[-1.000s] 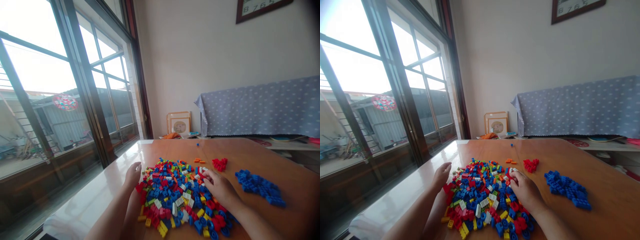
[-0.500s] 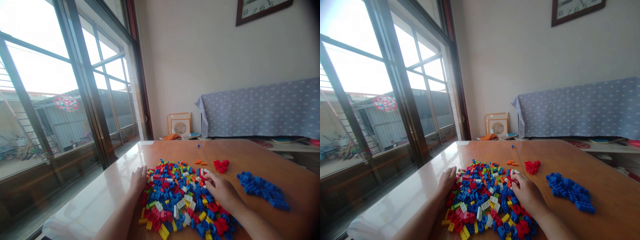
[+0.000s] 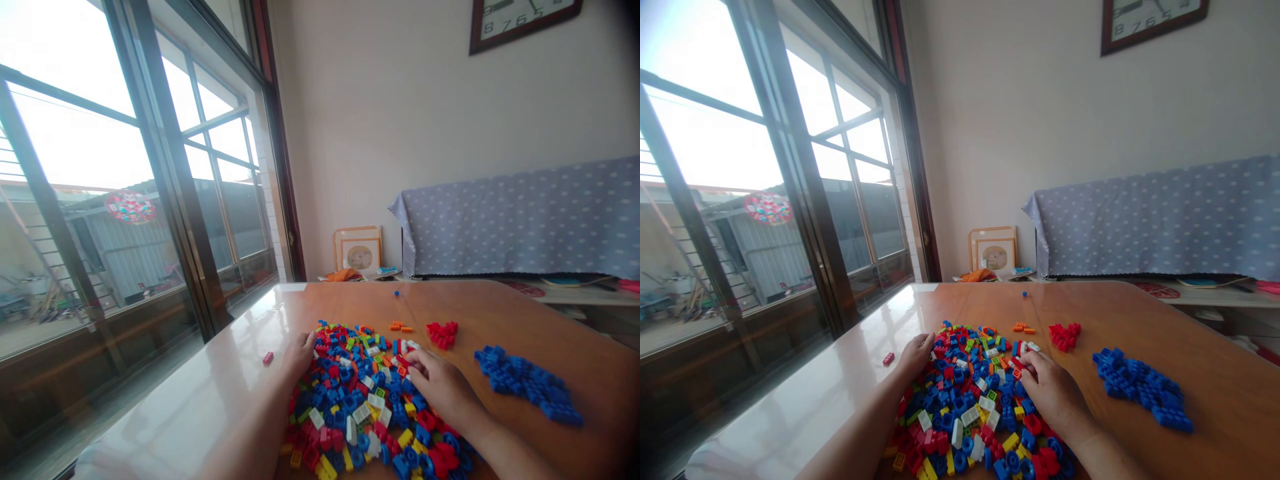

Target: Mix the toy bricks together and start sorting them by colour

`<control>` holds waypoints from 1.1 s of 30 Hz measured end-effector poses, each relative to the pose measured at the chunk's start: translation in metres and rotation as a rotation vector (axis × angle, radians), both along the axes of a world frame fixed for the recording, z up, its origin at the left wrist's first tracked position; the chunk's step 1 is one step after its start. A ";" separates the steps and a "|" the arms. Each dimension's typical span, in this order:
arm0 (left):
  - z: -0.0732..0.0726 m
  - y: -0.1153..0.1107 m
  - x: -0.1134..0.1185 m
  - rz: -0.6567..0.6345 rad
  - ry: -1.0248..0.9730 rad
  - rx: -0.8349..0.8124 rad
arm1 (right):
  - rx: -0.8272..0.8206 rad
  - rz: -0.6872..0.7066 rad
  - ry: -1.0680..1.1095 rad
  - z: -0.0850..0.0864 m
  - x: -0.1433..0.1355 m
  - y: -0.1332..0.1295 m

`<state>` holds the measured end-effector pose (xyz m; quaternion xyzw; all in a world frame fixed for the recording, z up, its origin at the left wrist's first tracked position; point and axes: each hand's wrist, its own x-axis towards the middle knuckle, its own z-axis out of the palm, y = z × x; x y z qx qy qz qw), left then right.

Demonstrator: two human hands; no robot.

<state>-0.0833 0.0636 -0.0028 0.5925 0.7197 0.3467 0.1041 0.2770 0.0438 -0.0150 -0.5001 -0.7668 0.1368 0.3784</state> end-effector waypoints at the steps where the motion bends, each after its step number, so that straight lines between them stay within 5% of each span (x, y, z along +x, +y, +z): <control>1: -0.001 0.003 0.002 -0.002 -0.008 0.000 | 0.001 -0.001 0.000 0.000 0.000 0.000; 9: -0.011 0.015 0.011 -0.006 -0.088 0.040 | -0.005 -0.002 0.020 -0.003 -0.002 0.002; 16: 0.001 0.005 0.001 -0.002 -0.228 0.080 | -0.005 0.005 0.028 -0.002 0.001 0.002; 26: 0.014 -0.067 -0.001 0.097 -0.309 0.116 | 0.038 0.033 0.035 0.000 0.000 -0.004; 33: 0.014 -0.100 0.038 0.033 -0.227 0.102 | 0.046 0.068 0.069 0.001 -0.006 -0.009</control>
